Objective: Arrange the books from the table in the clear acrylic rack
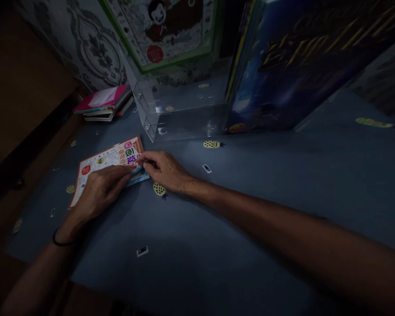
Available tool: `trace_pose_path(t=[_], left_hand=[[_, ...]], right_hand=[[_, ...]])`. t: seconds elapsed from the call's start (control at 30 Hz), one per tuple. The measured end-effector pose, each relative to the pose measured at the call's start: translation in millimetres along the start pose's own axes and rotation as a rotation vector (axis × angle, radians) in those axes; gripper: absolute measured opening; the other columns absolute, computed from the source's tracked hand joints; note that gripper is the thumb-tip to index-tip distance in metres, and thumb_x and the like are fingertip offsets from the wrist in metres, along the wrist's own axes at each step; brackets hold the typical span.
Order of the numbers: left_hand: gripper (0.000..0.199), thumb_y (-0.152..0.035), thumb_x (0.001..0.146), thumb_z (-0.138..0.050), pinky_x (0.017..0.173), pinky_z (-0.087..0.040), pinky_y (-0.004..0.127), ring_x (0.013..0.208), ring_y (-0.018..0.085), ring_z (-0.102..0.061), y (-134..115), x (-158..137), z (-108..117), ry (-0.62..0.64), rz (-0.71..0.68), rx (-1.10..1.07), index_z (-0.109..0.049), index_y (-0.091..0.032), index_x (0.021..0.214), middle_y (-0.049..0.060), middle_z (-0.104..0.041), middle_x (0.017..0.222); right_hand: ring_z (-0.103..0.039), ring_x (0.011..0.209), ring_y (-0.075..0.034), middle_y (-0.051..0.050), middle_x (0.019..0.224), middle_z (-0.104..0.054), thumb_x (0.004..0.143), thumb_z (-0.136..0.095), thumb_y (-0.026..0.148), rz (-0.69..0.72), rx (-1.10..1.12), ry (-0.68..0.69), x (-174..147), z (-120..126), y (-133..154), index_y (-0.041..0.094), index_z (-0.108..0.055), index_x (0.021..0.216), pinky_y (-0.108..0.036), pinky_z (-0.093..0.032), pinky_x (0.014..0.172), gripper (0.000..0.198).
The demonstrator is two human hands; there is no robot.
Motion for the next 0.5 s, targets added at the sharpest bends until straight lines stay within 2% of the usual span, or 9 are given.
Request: trace_pose_path(t=[0.23, 0.5], left_hand=[[0.027, -0.028, 0.101, -0.048, 0.082, -0.061, 0.035, 0.092, 0.021, -0.075, -4.1, -0.1, -1.2, -0.02, -0.081, 0.049, -0.071, -0.019, 0.11, 0.008, -0.077, 0.106], [0.028, -0.029, 0.101, -0.048, 0.082, -0.063, 0.039, 0.097, 0.024, -0.074, -7.3, -2.2, -3.2, 0.019, -0.114, 0.167, -0.073, -0.018, 0.108, 0.011, -0.075, 0.114]], right_hand=[[-0.07, 0.089, -0.017, -0.005, 0.095, -0.076, 0.09, -0.052, 0.013, -0.009, 0.037, -0.019, 0.5, -1.2, -1.9, 0.018, -0.073, 0.104, -0.033, -0.055, 0.083, 0.025], [-0.071, 0.074, -0.015, -0.003, 0.079, -0.076, 0.089, -0.05, 0.008, -0.056, 0.107, -0.014, 0.9, 0.6, 2.8, 0.016, -0.072, 0.105, -0.031, -0.056, 0.077, 0.029]])
Point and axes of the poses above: each hand's wrist, its own x-axis towards the middle knuckle, its own z-axis out of the back of the hand, y = z × x, the point moved 2 cm from there along x, towards the middle knuckle
